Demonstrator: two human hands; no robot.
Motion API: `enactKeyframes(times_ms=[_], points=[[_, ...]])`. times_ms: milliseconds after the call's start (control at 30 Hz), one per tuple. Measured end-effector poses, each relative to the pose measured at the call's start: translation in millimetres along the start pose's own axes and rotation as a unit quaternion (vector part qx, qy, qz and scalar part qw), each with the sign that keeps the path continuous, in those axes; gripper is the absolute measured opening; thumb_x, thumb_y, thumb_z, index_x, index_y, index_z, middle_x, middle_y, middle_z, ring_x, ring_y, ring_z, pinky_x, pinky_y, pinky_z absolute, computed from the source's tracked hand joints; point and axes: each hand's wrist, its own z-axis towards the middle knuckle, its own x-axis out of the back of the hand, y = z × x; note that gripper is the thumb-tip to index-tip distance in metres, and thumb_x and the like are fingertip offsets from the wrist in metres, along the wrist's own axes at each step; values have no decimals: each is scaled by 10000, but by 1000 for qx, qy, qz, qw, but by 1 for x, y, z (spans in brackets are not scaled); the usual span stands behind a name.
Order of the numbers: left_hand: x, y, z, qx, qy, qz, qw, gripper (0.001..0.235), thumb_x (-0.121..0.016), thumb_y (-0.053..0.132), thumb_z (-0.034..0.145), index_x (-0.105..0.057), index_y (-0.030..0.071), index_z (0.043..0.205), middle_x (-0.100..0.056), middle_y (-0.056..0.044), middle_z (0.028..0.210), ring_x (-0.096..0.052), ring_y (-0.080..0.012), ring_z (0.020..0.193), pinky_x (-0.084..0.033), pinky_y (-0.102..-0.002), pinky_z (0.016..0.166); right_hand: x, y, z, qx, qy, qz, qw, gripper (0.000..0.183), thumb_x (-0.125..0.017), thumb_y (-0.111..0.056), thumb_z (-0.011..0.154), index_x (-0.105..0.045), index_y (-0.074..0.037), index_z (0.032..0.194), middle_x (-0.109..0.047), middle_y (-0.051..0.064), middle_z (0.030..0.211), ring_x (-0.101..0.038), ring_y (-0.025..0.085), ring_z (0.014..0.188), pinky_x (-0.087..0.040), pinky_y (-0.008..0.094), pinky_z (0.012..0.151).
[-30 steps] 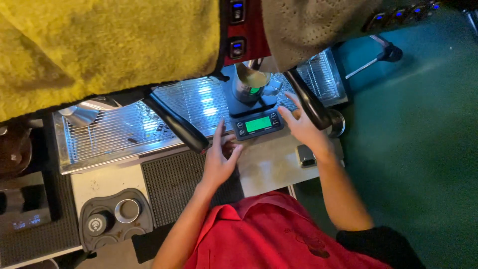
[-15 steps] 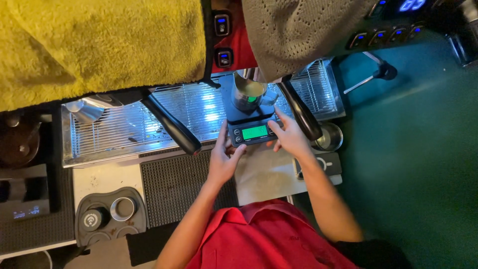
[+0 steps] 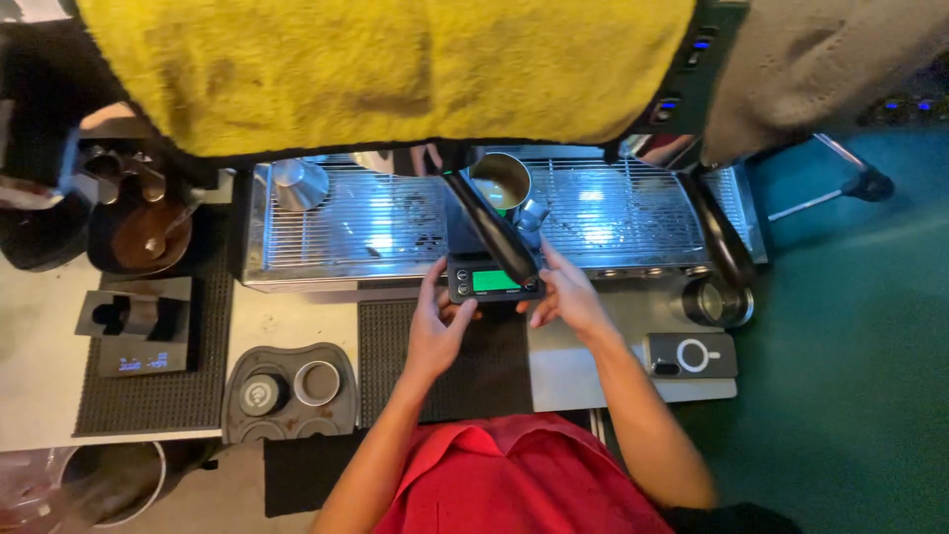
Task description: The person prepares espresso by scooping ground coffee into a portafilter, leveling the grounds with a spoon, and tamping the coffee. They then insert the portafilter into the espresso machine to brew the shot. This process is repeated multiple times throughout the video.
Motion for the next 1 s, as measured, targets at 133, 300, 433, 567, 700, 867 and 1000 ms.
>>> enactKeyframes(times_ms=[133,300,433,567,700,867,1000], points=[[56,15,-4,-5,13,2,1000,785,-641,43,990,-233,111,1657,-703,-184,1131,-767,-249,898,-614,-363,862,-49,33,34,-6,5,36,999,557,-505,-303,1046,-414,-184,1583,-755,328,867,-730,350,511,-603,399,467],[106,23,2,-13,13,32,999,781,-642,45,1000,-240,134,1664,-713,-176,1139,-772,-240,917,-609,-372,861,-109,0,19,41,-1,2,999,607,-385,-200,1100,-220,-295,1676,-750,315,866,-735,359,541,-620,373,476],[117,32,1,-26,4,42,999,772,-655,40,990,-269,104,1655,-736,-175,1113,-773,-229,899,-608,-358,859,-122,-1,16,42,28,-1,999,589,-384,-203,1104,-242,-276,1671,-751,303,853,-740,347,555,-630,369,505],[117,3,-13,-55,52,95,993,736,-688,62,973,-338,111,1619,-754,-145,1082,-772,-231,870,-601,-352,827,-93,27,15,113,110,-29,987,436,-473,-285,1093,-492,-217,1523,-746,260,768,-753,334,569,-632,373,542],[109,-36,-45,-82,78,233,966,512,-741,122,927,-588,58,1412,-796,-96,1034,-778,-262,909,-607,-370,843,-37,30,-17,303,325,-113,889,240,-611,-48,1038,-722,-67,1251,-756,204,785,-764,296,637,-619,345,623],[104,-89,-66,-179,2,428,886,302,-662,332,945,-702,200,1214,-717,7,1115,-639,-240,1118,-459,-418,968,-33,-117,-107,571,358,-313,669,335,-540,-106,1078,-566,69,1363,-540,274,1349,-684,256,721,-595,329,712],[102,-134,-51,-125,42,514,848,363,-583,515,917,-738,351,1202,-744,99,1087,-644,-210,1114,-488,-439,891,-1,-161,-95,593,361,-482,535,867,-675,-408,1067,-131,-175,1701,-284,259,1721,-738,207,921,-564,295,616]])
